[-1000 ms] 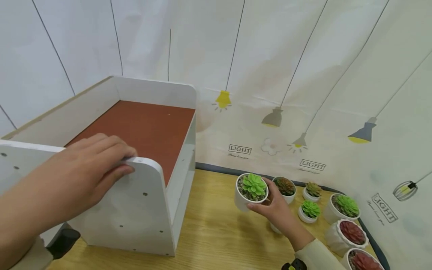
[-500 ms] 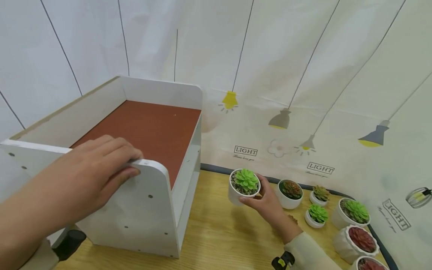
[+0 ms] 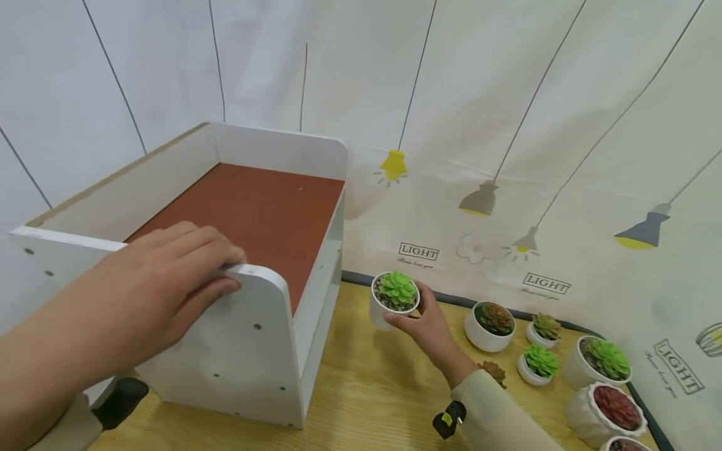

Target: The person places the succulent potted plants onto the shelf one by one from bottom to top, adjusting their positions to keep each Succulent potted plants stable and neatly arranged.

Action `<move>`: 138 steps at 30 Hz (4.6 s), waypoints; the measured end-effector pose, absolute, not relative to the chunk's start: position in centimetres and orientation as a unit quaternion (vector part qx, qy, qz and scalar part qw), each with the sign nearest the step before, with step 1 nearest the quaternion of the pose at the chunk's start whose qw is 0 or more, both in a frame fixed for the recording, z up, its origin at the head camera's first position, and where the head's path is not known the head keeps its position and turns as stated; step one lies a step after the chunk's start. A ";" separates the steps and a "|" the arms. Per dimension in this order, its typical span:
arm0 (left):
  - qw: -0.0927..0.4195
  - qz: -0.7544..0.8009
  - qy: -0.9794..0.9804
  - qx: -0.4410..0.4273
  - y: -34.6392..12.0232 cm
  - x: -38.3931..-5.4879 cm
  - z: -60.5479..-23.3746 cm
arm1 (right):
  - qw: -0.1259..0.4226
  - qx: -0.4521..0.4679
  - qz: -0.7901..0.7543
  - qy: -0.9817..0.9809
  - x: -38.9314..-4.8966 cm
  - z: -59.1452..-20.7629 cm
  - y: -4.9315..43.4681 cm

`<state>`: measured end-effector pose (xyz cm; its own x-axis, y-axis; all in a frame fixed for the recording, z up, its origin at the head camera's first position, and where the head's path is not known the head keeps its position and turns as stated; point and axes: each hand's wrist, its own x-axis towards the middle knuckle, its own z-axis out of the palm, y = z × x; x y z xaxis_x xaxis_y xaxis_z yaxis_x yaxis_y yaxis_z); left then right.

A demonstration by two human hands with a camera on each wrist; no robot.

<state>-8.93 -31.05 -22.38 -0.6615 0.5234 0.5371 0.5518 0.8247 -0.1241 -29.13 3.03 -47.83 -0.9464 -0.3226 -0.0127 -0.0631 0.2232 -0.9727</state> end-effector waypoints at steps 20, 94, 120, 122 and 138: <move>0.274 -0.024 -0.920 -0.280 -31.0 -8.6 -21.9 | 0.111 -0.130 -0.618 0.767 -31.6 -50.3 -1.4; 0.273 -0.034 -0.919 -0.281 -31.2 -8.6 -22.2 | 0.105 -0.187 -0.579 0.787 -34.0 -54.0 -7.5; 0.256 -0.027 -0.928 -0.271 -31.3 -8.5 -22.0 | 0.099 -0.183 -0.573 0.793 -33.7 -54.1 -8.2; 0.257 -0.028 -0.926 -0.275 -31.3 -8.5 -22.0 | 0.099 -0.181 -0.573 0.793 -33.7 -54.1 -8.3; 0.260 -0.030 -0.923 -0.281 -31.3 -8.5 -22.0 | 0.104 -0.159 -0.556 0.809 -33.8 -53.9 -9.1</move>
